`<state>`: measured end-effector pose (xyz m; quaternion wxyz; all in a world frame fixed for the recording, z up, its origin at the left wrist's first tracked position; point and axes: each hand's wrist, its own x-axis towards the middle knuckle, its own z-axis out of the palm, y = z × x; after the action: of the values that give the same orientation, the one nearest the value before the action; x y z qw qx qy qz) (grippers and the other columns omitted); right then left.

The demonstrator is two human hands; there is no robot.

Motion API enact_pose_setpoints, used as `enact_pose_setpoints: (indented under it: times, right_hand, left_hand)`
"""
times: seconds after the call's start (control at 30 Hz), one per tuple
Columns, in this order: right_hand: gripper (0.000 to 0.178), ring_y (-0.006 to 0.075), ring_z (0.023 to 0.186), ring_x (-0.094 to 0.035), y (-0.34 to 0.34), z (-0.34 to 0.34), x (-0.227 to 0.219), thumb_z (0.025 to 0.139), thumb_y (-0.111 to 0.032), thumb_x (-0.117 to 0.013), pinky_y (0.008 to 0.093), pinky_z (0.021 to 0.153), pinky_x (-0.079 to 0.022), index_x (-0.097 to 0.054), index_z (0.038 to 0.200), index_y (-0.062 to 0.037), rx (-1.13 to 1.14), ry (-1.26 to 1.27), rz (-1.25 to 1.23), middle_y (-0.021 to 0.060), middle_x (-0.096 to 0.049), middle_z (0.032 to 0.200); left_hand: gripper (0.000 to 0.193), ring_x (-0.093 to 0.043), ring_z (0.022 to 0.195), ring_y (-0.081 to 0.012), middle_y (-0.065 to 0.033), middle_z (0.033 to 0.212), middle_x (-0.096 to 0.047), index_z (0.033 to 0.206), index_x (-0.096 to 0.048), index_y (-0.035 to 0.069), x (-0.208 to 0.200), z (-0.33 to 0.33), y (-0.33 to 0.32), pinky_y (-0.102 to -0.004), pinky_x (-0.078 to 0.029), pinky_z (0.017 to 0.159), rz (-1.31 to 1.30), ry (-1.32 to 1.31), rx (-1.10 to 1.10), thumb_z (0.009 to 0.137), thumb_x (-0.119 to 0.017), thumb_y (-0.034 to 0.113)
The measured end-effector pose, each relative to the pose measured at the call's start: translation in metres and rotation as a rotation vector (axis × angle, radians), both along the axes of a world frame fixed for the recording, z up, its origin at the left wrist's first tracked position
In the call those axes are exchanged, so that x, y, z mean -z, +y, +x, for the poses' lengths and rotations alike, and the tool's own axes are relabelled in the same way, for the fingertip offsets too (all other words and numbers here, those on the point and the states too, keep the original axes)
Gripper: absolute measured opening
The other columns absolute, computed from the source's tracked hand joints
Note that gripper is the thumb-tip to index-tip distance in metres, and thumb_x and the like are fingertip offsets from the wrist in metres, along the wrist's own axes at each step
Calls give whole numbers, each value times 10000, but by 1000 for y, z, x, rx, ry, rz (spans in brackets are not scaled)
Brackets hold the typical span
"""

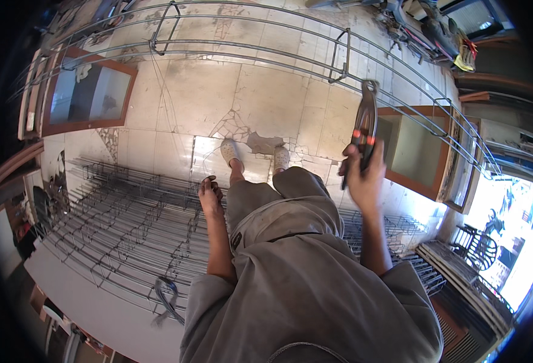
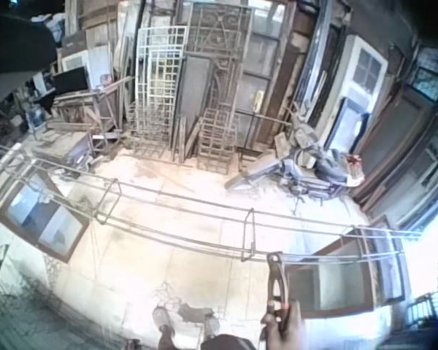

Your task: The person constructs a metal frame by using a pair of end-cutting nippers to twist and cut wire ties around intersecting metal rods.

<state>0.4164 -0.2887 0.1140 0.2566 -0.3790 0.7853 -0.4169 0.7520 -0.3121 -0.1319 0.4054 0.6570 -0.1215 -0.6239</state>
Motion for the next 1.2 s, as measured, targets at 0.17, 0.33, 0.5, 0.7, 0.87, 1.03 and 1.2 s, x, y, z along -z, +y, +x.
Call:
enact_pose_setpoints:
  times: [0.17,0.33,0.5,0.7,0.87,1.03,1.2]
  right_hand:
    - [309,177,528,-627,-32,21,-28,957,-86,-541,322,476,-474,-388,1211,2,212,178,-39,113,-649,744]
    - [274,261,535,-645,-39,38,-1,965,-125,-534,389,490,-486,-403,1164,11,212,262,206,151,-651,707]
    - [225,244,531,-646,-47,58,7,965,-106,-526,379,481,-482,-406,1133,-17,326,285,145,140,-656,718]
    - [190,136,506,-606,-52,70,2,988,-145,-518,286,448,-468,-418,1098,-27,399,247,85,99,-645,719]
    - [228,126,505,-601,-56,66,5,989,-145,-513,295,449,-474,-426,1155,-14,340,309,220,89,-625,706]
    - [277,189,531,-625,-48,76,5,984,-156,-512,349,487,-473,-425,1205,-13,440,195,96,115,-649,719]
    - [267,158,528,-613,-56,63,9,980,-160,-522,337,480,-469,-432,1186,-16,391,229,188,107,-641,711]
  left_hand:
    - [266,-346,456,-71,5,663,-463,1019,-594,41,21,52,-40,-237,-256,397,37,8,-93,1019,-420,242]
    - [244,-349,474,-73,12,663,-451,1043,-587,32,45,94,-92,-234,-260,394,94,36,-132,1012,-427,214]
    - [232,-316,490,-68,21,672,-445,1045,-587,45,25,111,-145,-233,-246,420,44,21,-21,1010,-426,208]
    - [225,-322,519,-70,24,690,-448,1046,-581,41,18,136,-160,-239,-253,441,20,22,32,1005,-430,202]
    - [261,-314,518,-76,19,710,-446,1060,-612,28,13,140,-156,-238,-257,446,104,20,-29,1005,-443,220]
    - [332,-322,530,-86,1,740,-443,1108,-632,7,-2,140,-149,-240,-270,448,115,-5,-82,1020,-422,249]
    - [331,-353,560,-81,6,736,-428,1129,-647,14,19,159,-158,-247,-307,480,124,77,-121,1009,-428,231]
